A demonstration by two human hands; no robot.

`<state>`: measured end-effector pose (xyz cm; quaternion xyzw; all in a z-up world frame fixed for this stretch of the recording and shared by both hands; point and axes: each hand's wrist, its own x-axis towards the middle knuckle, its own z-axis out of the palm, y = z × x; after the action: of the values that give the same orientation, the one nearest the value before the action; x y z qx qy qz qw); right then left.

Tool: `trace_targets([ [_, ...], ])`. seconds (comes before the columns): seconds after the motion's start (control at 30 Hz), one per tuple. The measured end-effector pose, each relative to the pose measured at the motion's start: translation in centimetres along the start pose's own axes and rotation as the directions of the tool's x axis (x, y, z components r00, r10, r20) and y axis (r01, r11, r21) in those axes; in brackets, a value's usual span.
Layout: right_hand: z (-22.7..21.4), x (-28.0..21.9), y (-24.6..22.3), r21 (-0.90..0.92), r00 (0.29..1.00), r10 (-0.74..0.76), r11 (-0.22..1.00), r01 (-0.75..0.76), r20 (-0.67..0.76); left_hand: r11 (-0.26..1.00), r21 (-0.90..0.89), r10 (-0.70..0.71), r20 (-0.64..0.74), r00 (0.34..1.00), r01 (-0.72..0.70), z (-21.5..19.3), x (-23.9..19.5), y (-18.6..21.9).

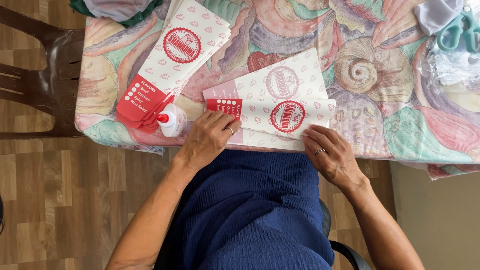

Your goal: The person folds printed paper sheets into pouches, applies glue from a bottle to the edges, and presses the seams to seal them. The process is repeated for multiple pouches on a table.

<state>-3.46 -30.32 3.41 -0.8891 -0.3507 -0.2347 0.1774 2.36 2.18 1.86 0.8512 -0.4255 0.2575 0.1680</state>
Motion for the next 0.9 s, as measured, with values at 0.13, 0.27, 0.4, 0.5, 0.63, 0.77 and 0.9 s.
trace_targets([
  [0.13,0.5,-0.3,0.4,-0.009,0.999,-0.036,0.999,0.035,-0.038,0.998,0.058,0.031,-0.026,0.999,-0.029,0.5,0.1,0.1],
  [0.27,1.0,-0.2,0.7,-0.017,0.997,-0.041,0.999,0.04,-0.07,0.997,0.074,0.039,-0.027,0.999,-0.037,1.1,-0.2,0.4],
  [0.4,0.3,-0.1,0.5,0.019,0.999,-0.005,1.0,0.005,-0.032,0.995,0.094,0.03,-0.05,0.998,-0.025,1.7,-0.4,0.7],
  [0.5,-0.8,0.2,0.2,0.047,0.999,0.023,0.999,-0.024,0.023,0.995,0.099,0.028,-0.085,0.996,-0.02,1.6,-0.1,0.9],
  [0.63,-1.5,-0.7,0.7,0.03,0.996,0.054,0.998,-0.056,0.073,0.997,0.078,0.033,-0.093,0.995,-0.025,1.3,0.4,1.5],
  [0.77,-1.5,-0.8,0.8,0.032,0.995,0.043,0.998,-0.046,0.09,0.998,0.053,0.029,-0.075,0.997,-0.025,2.0,-0.1,1.2],
  [0.9,-1.0,-0.8,1.0,0.002,0.997,0.006,1.0,-0.006,0.078,0.998,0.056,0.04,-0.027,0.999,-0.039,1.7,0.0,1.1],
])
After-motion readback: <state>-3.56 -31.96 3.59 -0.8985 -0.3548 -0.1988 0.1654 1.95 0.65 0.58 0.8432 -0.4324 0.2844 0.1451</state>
